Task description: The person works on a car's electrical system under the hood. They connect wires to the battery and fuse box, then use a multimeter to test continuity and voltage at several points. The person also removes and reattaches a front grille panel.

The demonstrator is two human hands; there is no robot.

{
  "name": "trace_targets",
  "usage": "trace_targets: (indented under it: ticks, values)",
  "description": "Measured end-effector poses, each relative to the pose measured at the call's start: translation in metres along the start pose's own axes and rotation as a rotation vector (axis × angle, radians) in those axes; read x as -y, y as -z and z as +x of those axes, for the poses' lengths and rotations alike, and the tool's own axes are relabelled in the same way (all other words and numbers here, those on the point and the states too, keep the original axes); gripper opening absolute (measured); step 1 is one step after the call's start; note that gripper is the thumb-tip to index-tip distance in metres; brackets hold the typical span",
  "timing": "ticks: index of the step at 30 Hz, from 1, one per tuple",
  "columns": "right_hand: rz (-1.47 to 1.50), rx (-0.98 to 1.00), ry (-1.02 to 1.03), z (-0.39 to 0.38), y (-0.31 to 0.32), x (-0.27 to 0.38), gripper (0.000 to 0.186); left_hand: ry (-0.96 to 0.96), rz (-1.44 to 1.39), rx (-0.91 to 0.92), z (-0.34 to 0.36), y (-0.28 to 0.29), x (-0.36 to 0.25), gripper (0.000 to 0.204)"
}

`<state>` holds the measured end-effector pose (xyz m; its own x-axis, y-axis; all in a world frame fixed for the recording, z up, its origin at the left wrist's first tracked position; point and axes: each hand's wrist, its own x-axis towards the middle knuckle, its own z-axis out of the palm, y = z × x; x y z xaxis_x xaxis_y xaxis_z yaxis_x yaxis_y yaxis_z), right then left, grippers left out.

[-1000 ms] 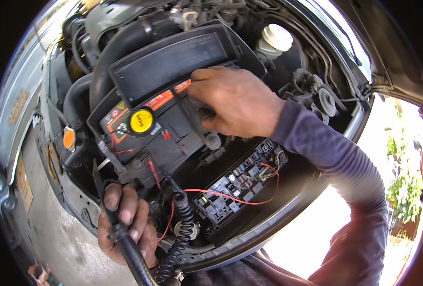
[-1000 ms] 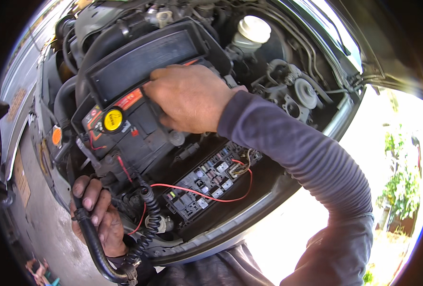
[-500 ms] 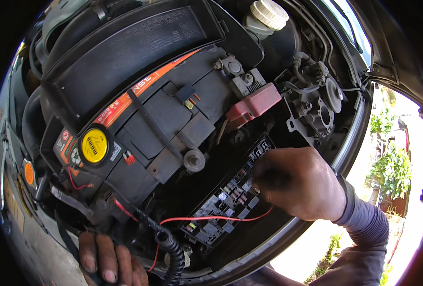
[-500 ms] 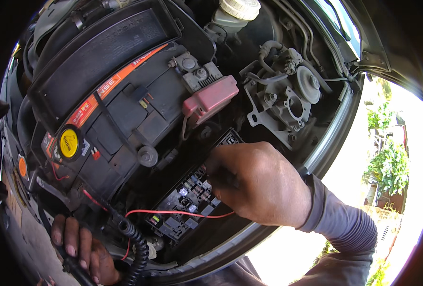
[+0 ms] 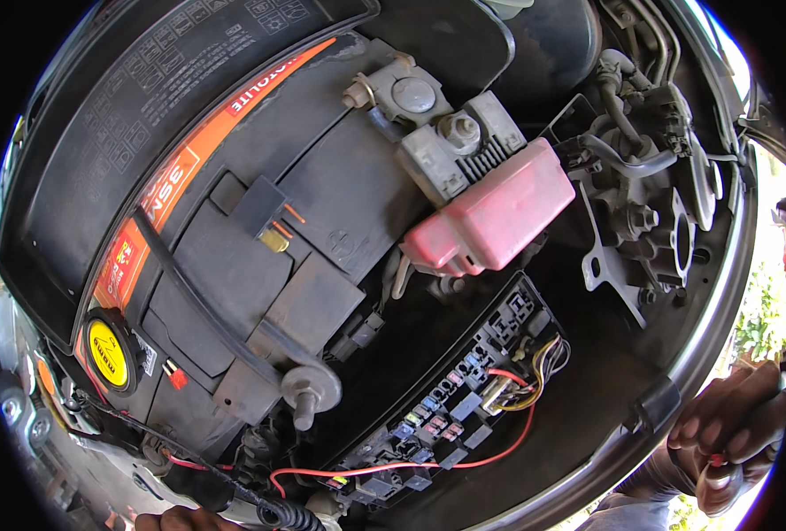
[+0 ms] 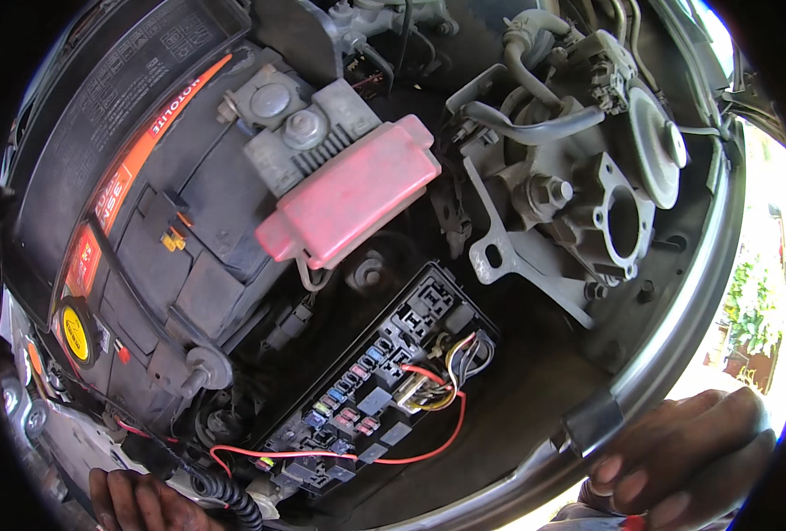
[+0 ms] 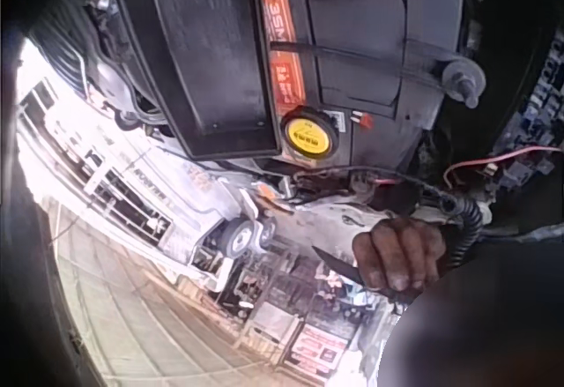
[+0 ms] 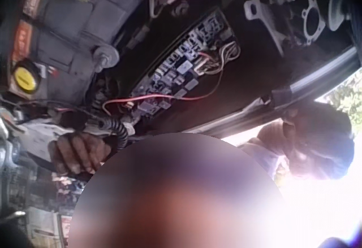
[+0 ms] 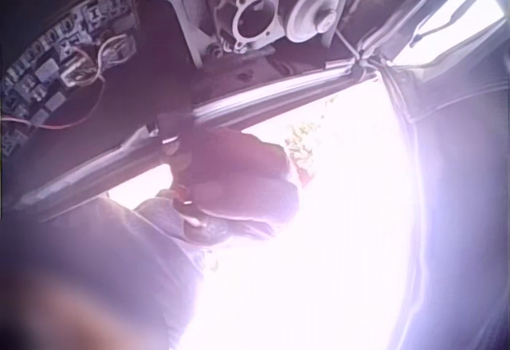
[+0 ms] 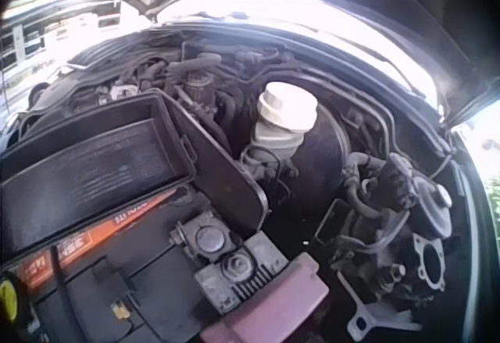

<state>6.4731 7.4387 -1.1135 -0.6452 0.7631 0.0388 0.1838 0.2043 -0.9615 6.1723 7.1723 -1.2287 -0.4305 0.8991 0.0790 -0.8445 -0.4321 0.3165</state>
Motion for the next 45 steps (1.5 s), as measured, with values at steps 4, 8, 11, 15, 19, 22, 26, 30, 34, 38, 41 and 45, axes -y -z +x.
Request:
trace_targets:
  ticks: [4,8,11,15,19,22,26,30,34,38,41,45]
  values:
    - [0.024,0.093,0.035,0.004,0.027,-0.019,0.035,-0.048,-0.004,0.028,0.007,0.004,0.006,0.016]
    - [0.011,0.408,-0.092,0.020,0.045,-0.024,0.034,0.045,-0.033,0.087,0.011,0.008,0.008,0.017]
    - [-0.070,0.241,-0.050,0.034,0.015,-0.016,0.032,-0.061,-0.047,0.046,0.006,0.010,0.002,0.015]
    - [-0.406,0.316,0.045,0.054,-0.040,-0.002,0.023,0.073,0.013,0.070,0.001,0.013,-0.006,0.015]
    - [-0.625,0.397,-0.020,0.064,-0.082,-0.001,0.015,0.098,-0.023,0.072,0.009,0.015,-0.002,0.017]
    - [-0.744,0.586,-0.045,0.068,-0.099,-0.010,0.014,0.200,-0.047,0.223,0.009,0.019,-0.004,0.031]
    - [-0.797,0.567,-0.126,0.070,-0.112,-0.022,0.013,0.153,0.100,0.106,0.004,0.017,-0.005,0.041]
    - [-0.787,0.547,-0.130,0.066,-0.121,-0.026,0.013,0.201,0.064,-0.039,-0.004,0.008,-0.005,0.020]
    - [-0.836,0.525,-0.145,0.066,-0.129,-0.025,0.014,0.255,0.082,-0.087,-0.002,0.001,-0.007,0.013]
    - [-0.874,0.536,-0.127,0.070,-0.132,-0.024,0.015,0.238,0.066,-0.063,0.004,-0.002,-0.005,0.013]
    - [-0.895,0.555,-0.110,0.072,-0.133,-0.024,0.016,0.203,0.087,-0.095,0.005,-0.002,-0.004,0.014]
    - [-0.869,0.578,-0.098,0.073,-0.132,-0.026,0.015,0.205,0.096,-0.111,0.003,-0.002,-0.002,0.015]
